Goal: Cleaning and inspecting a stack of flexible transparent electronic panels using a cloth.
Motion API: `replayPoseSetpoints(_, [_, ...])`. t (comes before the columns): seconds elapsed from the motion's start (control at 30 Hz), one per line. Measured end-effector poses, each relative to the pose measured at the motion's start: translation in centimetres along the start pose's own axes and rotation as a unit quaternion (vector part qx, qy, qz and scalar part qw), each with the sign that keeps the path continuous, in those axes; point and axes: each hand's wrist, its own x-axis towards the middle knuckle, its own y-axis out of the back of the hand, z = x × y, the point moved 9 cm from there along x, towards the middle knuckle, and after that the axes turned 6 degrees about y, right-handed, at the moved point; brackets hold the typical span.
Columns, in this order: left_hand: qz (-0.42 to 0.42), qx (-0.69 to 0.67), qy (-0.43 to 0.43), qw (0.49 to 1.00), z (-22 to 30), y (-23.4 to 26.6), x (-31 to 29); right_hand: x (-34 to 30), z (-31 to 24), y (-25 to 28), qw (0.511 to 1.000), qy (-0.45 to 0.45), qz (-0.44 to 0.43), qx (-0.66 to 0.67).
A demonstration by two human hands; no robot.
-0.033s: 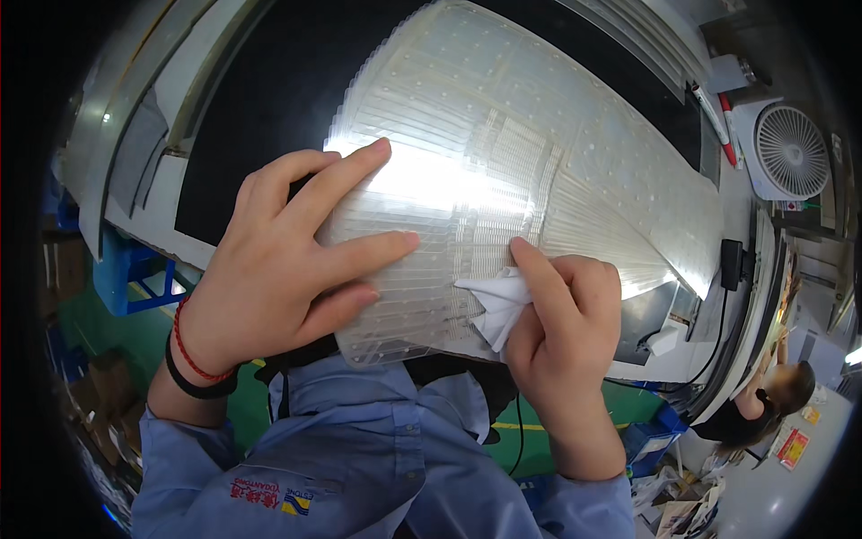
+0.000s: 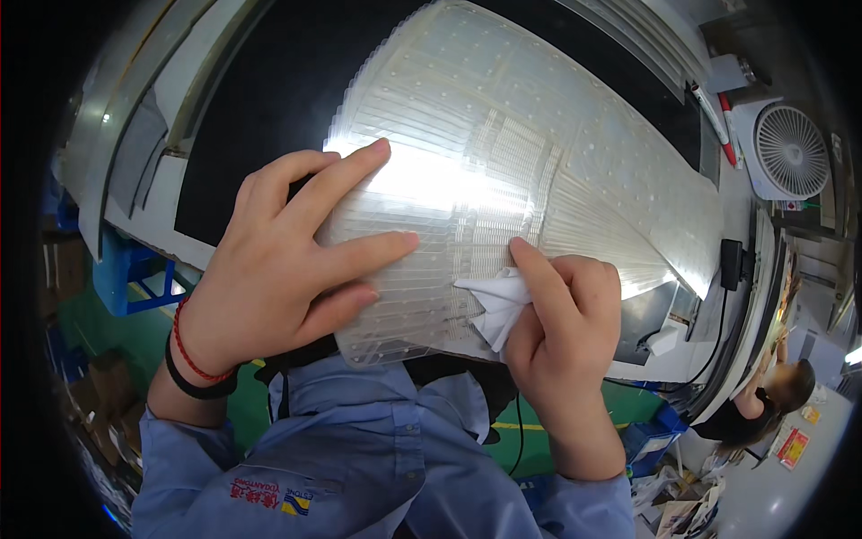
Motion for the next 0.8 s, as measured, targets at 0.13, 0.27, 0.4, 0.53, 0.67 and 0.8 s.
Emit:
replayPoseSetpoints(0.13, [-0.001,-0.004,-0.001,1.000,-0.07,-0.09,-0.07,0.30,-0.17,0.09,1.000,-0.005,-0.001,-0.019])
replayPoseSetpoints(0.27, [-0.002,-0.004,0.000,1.000,-0.11,-0.13,-0.11,0.34,-0.28,-0.05,0.999,-0.004,-0.008,-0.036])
replayPoseSetpoints(0.4, [0.000,-0.006,-0.001,1.000,-0.11,-0.12,-0.08,0.40,-0.32,-0.07,0.999,-0.009,-0.017,-0.039])
replayPoseSetpoints(0.53, [-0.003,-0.006,0.000,1.000,-0.11,-0.08,-0.13,0.42,-0.22,-0.25,0.999,-0.014,-0.024,-0.035])
replayPoseSetpoints(0.67, [-0.002,-0.005,0.002,1.000,-0.02,0.00,-0.07,0.54,-0.39,-0.44,0.999,-0.007,-0.030,-0.037])
replayPoseSetpoints(0.8, [-0.002,0.002,0.004,1.000,0.03,-0.02,0.00,0.75,-0.52,-0.63,0.998,0.000,-0.045,-0.044])
